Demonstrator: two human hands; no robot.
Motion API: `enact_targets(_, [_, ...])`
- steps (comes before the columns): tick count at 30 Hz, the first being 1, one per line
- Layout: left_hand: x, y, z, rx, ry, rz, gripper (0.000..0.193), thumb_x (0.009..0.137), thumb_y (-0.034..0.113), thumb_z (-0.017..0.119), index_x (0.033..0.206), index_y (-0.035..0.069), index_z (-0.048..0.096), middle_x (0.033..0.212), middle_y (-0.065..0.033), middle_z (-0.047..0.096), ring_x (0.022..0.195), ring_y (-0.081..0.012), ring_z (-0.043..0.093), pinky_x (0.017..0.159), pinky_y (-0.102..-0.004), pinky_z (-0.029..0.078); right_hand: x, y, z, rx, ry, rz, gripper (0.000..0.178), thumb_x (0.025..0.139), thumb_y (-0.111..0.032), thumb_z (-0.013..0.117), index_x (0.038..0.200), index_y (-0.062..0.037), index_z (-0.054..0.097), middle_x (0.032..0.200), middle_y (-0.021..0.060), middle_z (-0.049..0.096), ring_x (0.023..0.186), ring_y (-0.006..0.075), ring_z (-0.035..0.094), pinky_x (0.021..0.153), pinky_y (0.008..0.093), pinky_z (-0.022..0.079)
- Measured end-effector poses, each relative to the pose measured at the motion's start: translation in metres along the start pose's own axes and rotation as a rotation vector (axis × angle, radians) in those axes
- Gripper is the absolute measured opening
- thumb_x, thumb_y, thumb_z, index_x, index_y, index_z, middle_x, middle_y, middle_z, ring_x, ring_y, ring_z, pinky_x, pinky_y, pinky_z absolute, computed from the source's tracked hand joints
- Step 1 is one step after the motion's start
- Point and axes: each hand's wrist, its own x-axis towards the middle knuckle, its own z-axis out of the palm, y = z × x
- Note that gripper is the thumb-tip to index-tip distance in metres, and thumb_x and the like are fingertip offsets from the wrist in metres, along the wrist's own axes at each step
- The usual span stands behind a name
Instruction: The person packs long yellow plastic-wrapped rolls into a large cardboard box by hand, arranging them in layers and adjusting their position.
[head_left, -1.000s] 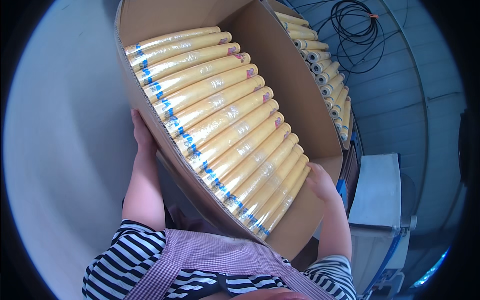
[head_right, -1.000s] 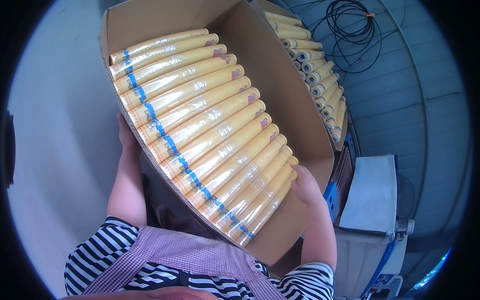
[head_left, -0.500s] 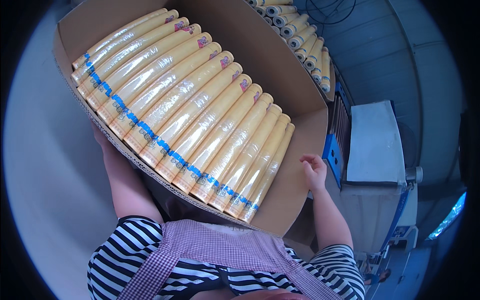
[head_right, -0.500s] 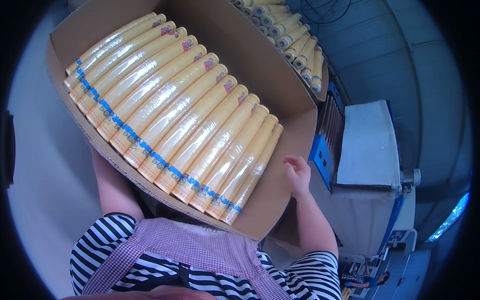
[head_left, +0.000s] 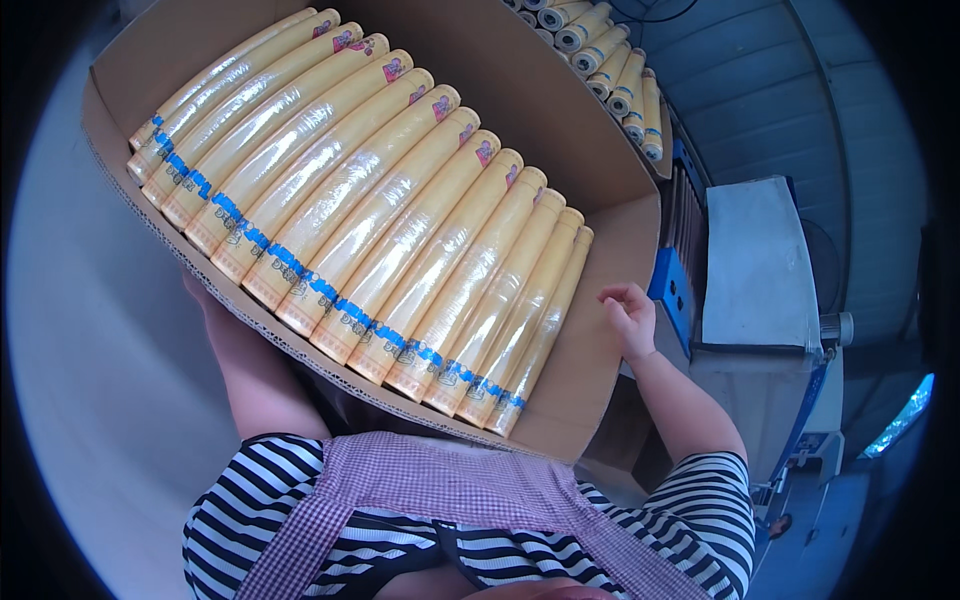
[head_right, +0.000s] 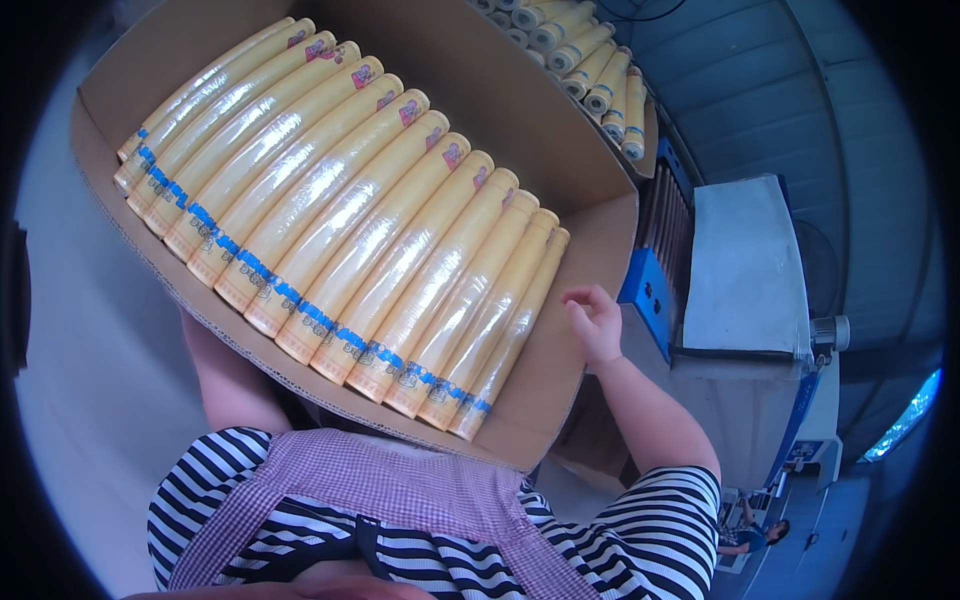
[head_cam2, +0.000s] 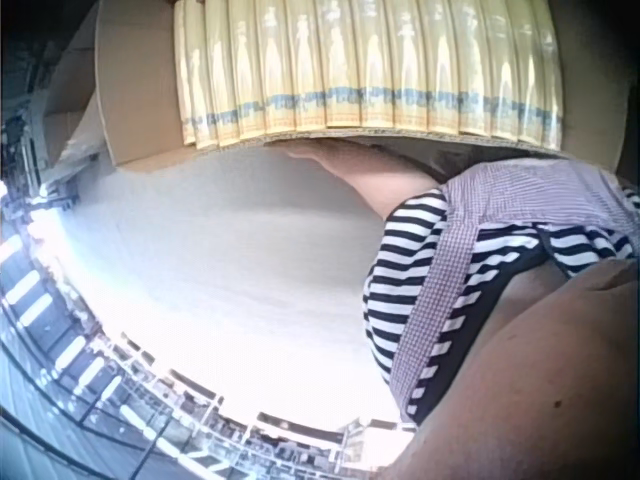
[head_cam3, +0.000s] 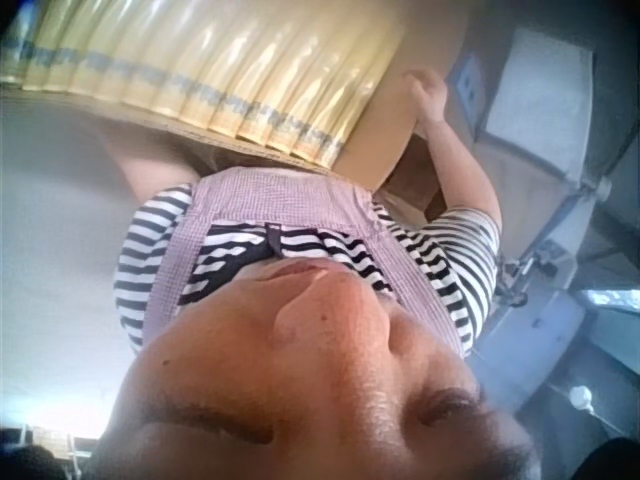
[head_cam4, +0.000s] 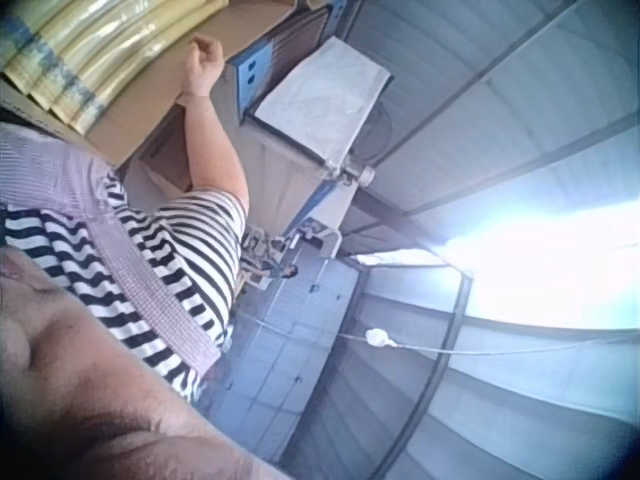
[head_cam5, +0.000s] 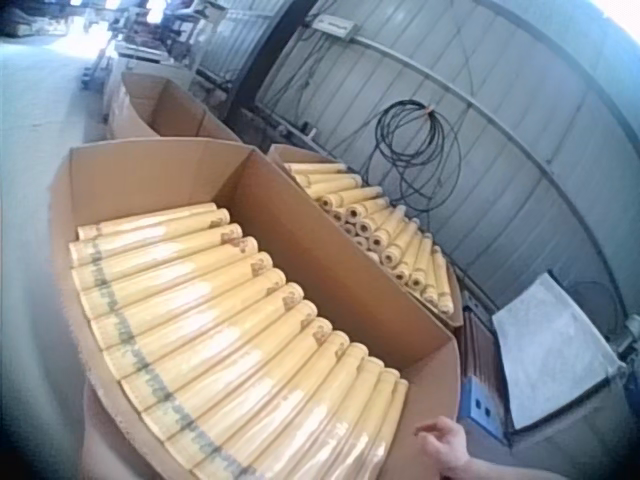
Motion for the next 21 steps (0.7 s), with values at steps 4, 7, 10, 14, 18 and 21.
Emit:
enact_targets(4, [-0.005,0.0,0.008,-0.029,0.036,0.009,0.073,0.111,0.056,0.01,0.16,0.007,0.033,0.158,-0.0174,0.042,0.141,-0.0386,0.047,0.118,-0.0543,0.042,0.004,0.0,-0.001,0.036,0.011,-0.033,0.015,0.091,-0.004,0.063,0.103,0.0015,0.07,0.1,0.0071,0.073,0.099,0.0152,0.067,0.092,0.0287,0.051])
enact_targets(7, [0.074,-0.029,-0.068,-0.044,-0.227,0.22,0.072,0.111,0.053,0.007,0.16,0.006,0.032,0.16,-0.0173,0.039,0.142,-0.0391,0.045,0.12,-0.0547,0.039,0.006,-0.001,0.0,0.099,0.034,-0.051,0.016,0.091,-0.004,0.062,0.104,0.0017,0.069,0.101,0.0076,0.073,0.099,0.0157,0.067,0.093,0.0293,0.051])
enact_targets(10, [0.062,-0.023,-0.049,-0.057,-0.067,0.197,0.067,0.112,0.048,0.01,0.158,0.005,0.034,0.158,-0.0184,0.042,0.139,-0.0394,0.048,0.118,-0.0542,0.041,0.002,0.005,0.002,0.138,0.044,-0.043,0.016,0.092,-0.004,0.062,0.105,0.0016,0.069,0.101,0.0077,0.073,0.098,0.0158,0.067,0.093,0.0294,0.051])
enact_targets(14, [0.054,-0.013,-0.041,-0.076,-0.191,0.195,0.066,0.113,0.044,0.011,0.155,0.002,0.038,0.154,-0.0197,0.047,0.134,-0.04,0.053,0.114,-0.0539,0.046,-0.001,0.01,-0.001,0.144,0.072,-0.04,0.015,0.093,-0.003,0.062,0.105,0.0014,0.069,0.1,0.0072,0.073,0.097,0.015,0.067,0.092,0.029,0.051])
enact_targets(18, [0.09,-0.022,-0.083,-0.055,-0.144,0.305,0.066,0.112,0.042,0.01,0.151,0.0,0.044,0.144,-0.0218,0.056,0.128,-0.0392,0.058,0.111,-0.0521,0.05,0.007,0.004,0.005,0.184,0.084,-0.061,0.013,0.093,-0.003,0.062,0.104,0.001,0.068,0.098,0.0062,0.072,0.096,0.0141,0.066,0.091,0.0281,0.05])
enact_targets(21, [0.062,-0.052,-0.086,0.094,-0.298,0.308,0.062,0.113,0.041,0.016,0.152,0.002,0.043,0.143,-0.0193,0.057,0.126,-0.0361,0.06,0.107,-0.05,0.052,0.008,0.015,0.003,0.216,0.089,-0.11,0.012,0.093,-0.002,0.061,0.103,0.0008,0.068,0.098,0.0058,0.072,0.095,0.0135,0.065,0.091,0.0271,0.049])
